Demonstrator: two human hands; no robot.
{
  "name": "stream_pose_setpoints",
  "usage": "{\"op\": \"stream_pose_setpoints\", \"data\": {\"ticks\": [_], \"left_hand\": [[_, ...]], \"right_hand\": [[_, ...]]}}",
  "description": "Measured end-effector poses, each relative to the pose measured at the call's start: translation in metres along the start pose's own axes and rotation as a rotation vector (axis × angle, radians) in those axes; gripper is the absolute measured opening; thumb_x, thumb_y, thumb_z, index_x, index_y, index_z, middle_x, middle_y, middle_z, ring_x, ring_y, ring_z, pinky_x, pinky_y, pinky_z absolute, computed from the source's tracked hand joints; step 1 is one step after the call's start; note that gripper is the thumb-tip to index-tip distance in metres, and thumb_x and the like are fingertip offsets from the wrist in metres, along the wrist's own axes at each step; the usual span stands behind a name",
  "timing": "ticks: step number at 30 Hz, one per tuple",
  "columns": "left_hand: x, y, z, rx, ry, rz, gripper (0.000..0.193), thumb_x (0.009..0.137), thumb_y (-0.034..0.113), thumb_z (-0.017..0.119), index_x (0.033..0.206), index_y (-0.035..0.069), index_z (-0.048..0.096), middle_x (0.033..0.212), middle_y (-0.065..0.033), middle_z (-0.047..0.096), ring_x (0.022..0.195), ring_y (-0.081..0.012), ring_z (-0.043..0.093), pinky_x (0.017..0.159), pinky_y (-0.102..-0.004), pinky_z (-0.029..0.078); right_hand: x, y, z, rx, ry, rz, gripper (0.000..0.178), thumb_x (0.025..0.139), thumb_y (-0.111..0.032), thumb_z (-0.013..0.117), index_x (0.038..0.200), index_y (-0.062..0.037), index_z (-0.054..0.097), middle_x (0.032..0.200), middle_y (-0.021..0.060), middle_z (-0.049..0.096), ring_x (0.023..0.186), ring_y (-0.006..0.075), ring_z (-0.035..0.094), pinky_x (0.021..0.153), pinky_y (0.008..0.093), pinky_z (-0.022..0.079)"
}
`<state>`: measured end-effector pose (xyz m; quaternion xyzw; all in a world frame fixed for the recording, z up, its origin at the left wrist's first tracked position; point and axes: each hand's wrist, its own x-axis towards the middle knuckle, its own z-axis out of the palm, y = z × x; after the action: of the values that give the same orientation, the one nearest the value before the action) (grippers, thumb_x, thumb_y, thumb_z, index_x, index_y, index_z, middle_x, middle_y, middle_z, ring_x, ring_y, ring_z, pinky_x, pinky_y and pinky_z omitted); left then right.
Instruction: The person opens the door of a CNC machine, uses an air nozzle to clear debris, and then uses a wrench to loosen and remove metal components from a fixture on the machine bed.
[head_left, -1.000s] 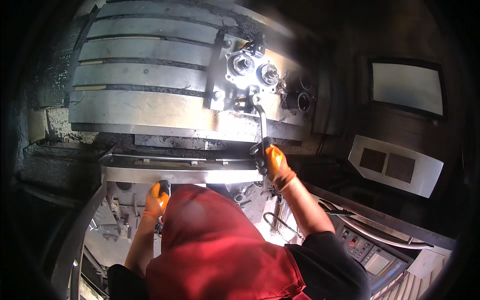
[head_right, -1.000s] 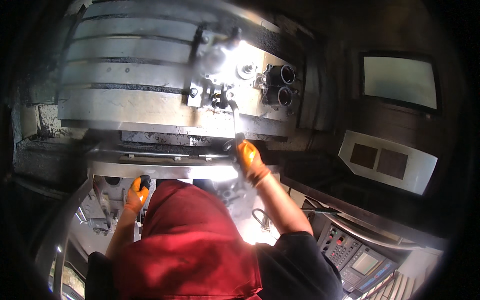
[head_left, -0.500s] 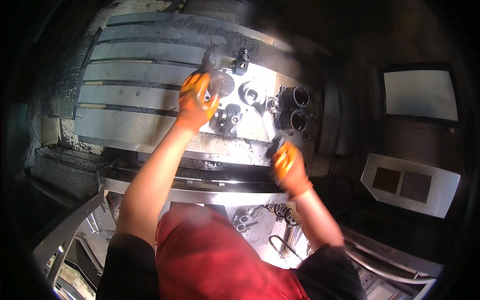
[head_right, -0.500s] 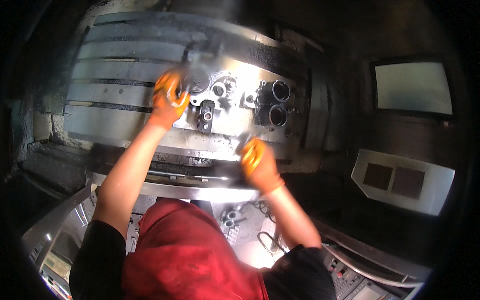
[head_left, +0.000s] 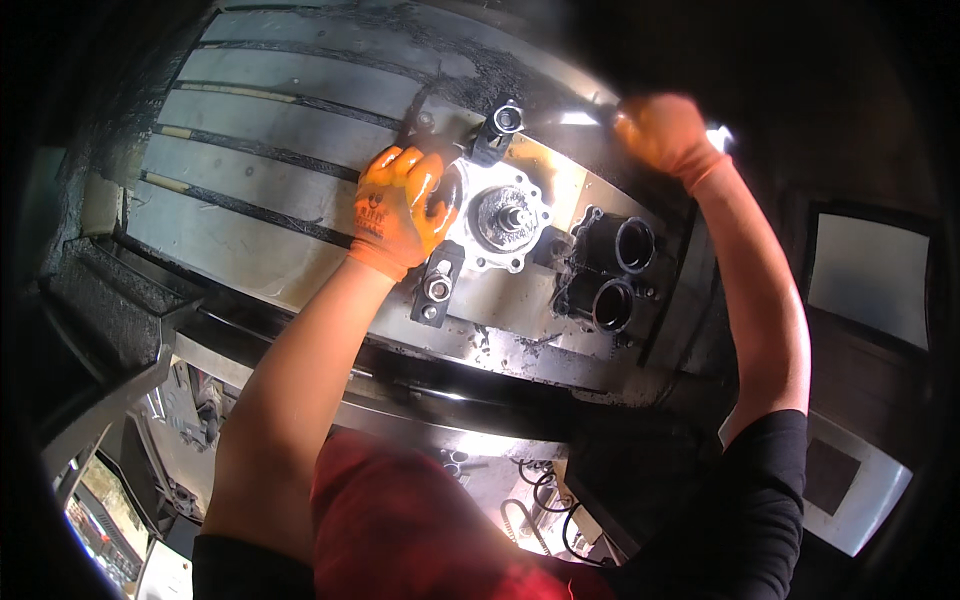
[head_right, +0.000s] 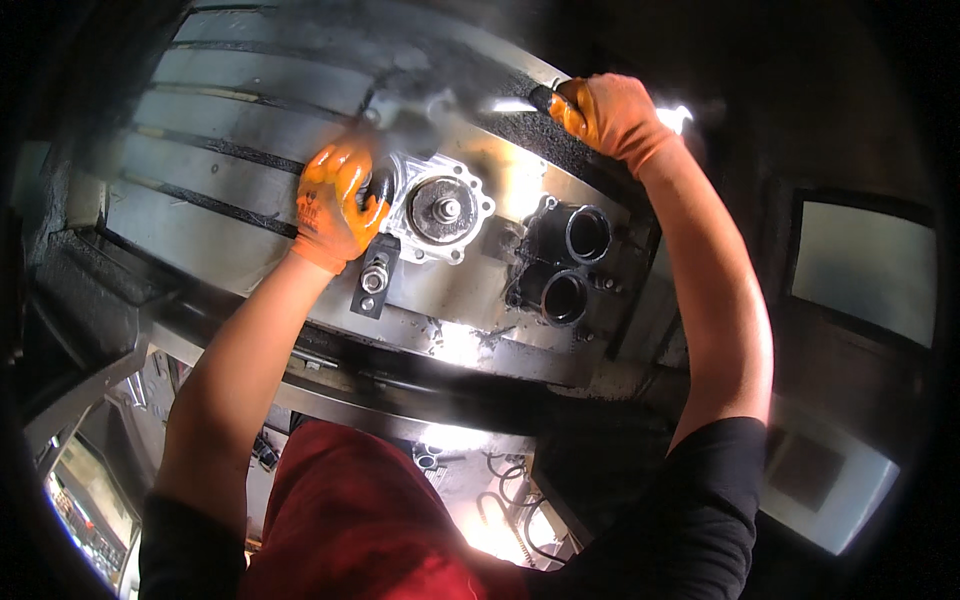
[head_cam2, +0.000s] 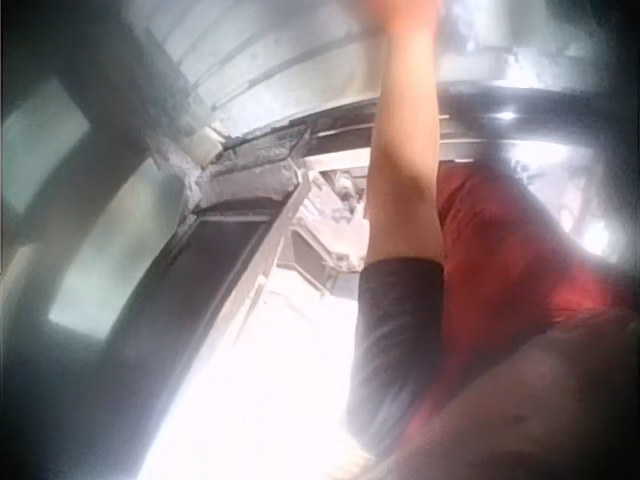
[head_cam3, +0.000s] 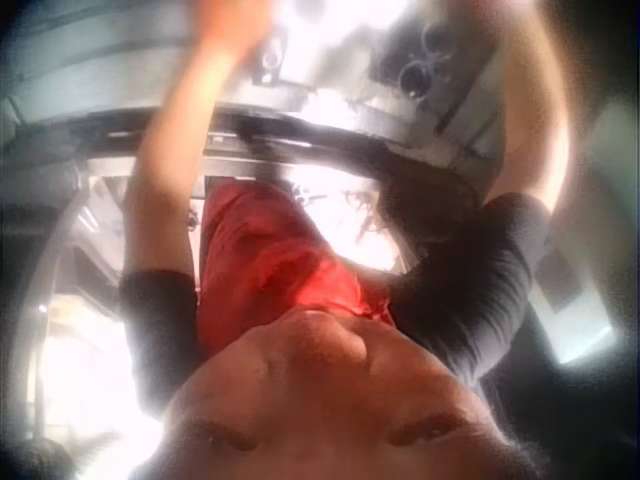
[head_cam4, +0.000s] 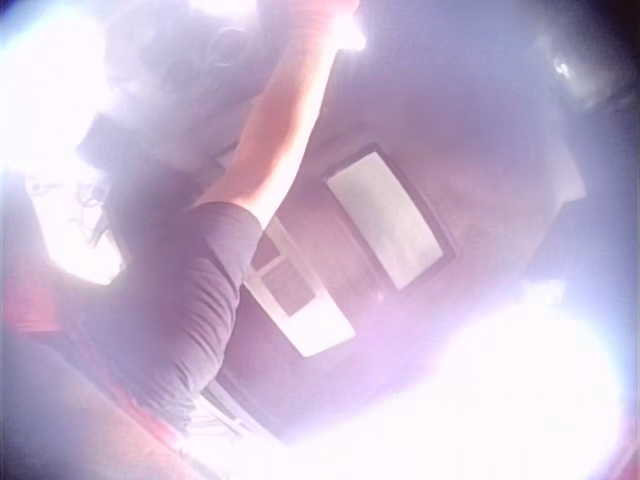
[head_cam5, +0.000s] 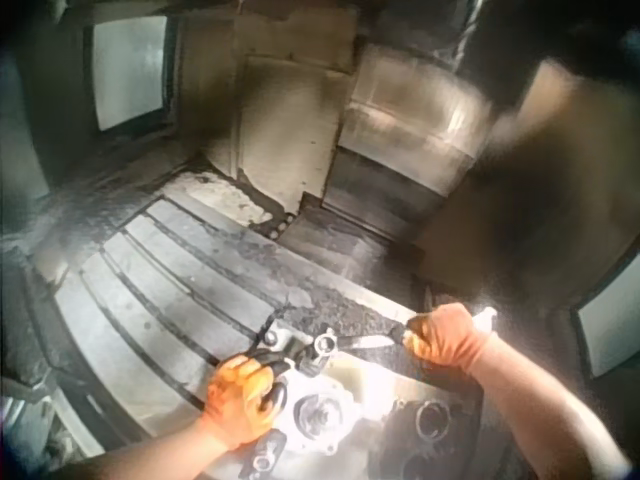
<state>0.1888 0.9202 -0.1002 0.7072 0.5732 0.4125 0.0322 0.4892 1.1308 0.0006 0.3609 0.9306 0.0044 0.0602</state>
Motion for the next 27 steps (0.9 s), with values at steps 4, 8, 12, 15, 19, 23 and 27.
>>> {"op": "stream_pose_setpoints", "data": {"ticks": [4,8,12,15,19,23,27], "left_hand": [[0.001,0.001,0.003,0.003,0.079,0.040,0.043,0.065,0.013,0.070,0.107,0.008,0.066,0.086,-0.0121,0.058,0.079,-0.0359,0.055,0.074,-0.0454,0.047],[0.007,0.006,0.007,-0.024,0.031,0.048,0.044,0.065,0.013,0.070,0.108,0.009,0.066,0.087,-0.0115,0.058,0.081,-0.0347,0.055,0.075,-0.0450,0.047],[0.002,0.002,0.003,0.016,0.040,0.021,0.042,0.065,0.014,0.070,0.107,0.009,0.066,0.087,-0.0112,0.058,0.083,-0.0342,0.055,0.076,-0.0451,0.047],[0.001,0.004,-0.006,0.036,-0.037,-0.050,0.039,0.065,0.014,0.070,0.103,0.009,0.065,0.085,-0.0112,0.057,0.082,-0.0341,0.055,0.076,-0.0450,0.047],[0.004,0.004,-0.001,0.008,-0.066,-0.031,0.036,0.063,0.012,0.068,0.096,0.001,0.060,0.087,-0.0162,0.056,0.083,-0.0381,0.054,0.081,-0.0473,0.046],[0.013,0.007,-0.003,-0.058,-0.119,-0.062,0.026,0.062,0.011,0.065,0.084,0.001,0.056,0.080,-0.0160,0.053,0.077,-0.0385,0.051,0.074,-0.0474,0.044],[0.015,0.005,-0.004,-0.087,-0.068,-0.049,0.023,0.060,0.011,0.063,0.076,0.004,0.050,0.074,-0.0135,0.048,0.072,-0.0363,0.049,0.067,-0.0461,0.041]], "right_hand": [[0.035,0.017,0.000,-0.053,0.021,-0.114,0.029,0.082,-0.036,0.067,0.100,-0.0140,0.072,0.085,0.0146,0.070,0.083,0.0362,0.067,0.068,0.0410,0.053],[0.020,0.022,0.018,-0.124,-0.082,0.030,0.031,0.083,-0.035,0.068,0.104,-0.0126,0.071,0.088,0.0160,0.070,0.082,0.0356,0.067,0.069,0.0420,0.054],[-0.069,-0.061,0.042,0.287,0.130,0.190,0.029,0.091,-0.032,0.060,0.097,-0.0044,0.067,0.082,0.0204,0.069,0.078,0.0407,0.067,0.068,0.0450,0.054],[-0.075,-0.156,0.024,0.348,0.010,0.554,0.032,0.096,-0.030,0.052,0.094,-0.0008,0.065,0.083,0.0239,0.068,0.083,0.0434,0.066,0.074,0.0491,0.053],[-0.081,-0.144,-0.005,0.516,0.135,0.640,0.027,0.094,-0.027,0.054,0.090,-0.0032,0.066,0.082,0.0221,0.068,0.082,0.0419,0.067,0.073,0.0472,0.053],[-0.082,-0.083,-0.028,0.410,0.116,0.466,0.027,0.089,-0.032,0.064,0.093,-0.0062,0.071,0.077,0.0165,0.068,0.075,0.0377,0.067,0.067,0.0426,0.053],[-0.049,-0.053,-0.016,0.336,0.052,0.435,0.030,0.090,-0.032,0.065,0.097,-0.0036,0.070,0.087,0.0189,0.070,0.082,0.0382,0.067,0.070,0.0403,0.052]]}}
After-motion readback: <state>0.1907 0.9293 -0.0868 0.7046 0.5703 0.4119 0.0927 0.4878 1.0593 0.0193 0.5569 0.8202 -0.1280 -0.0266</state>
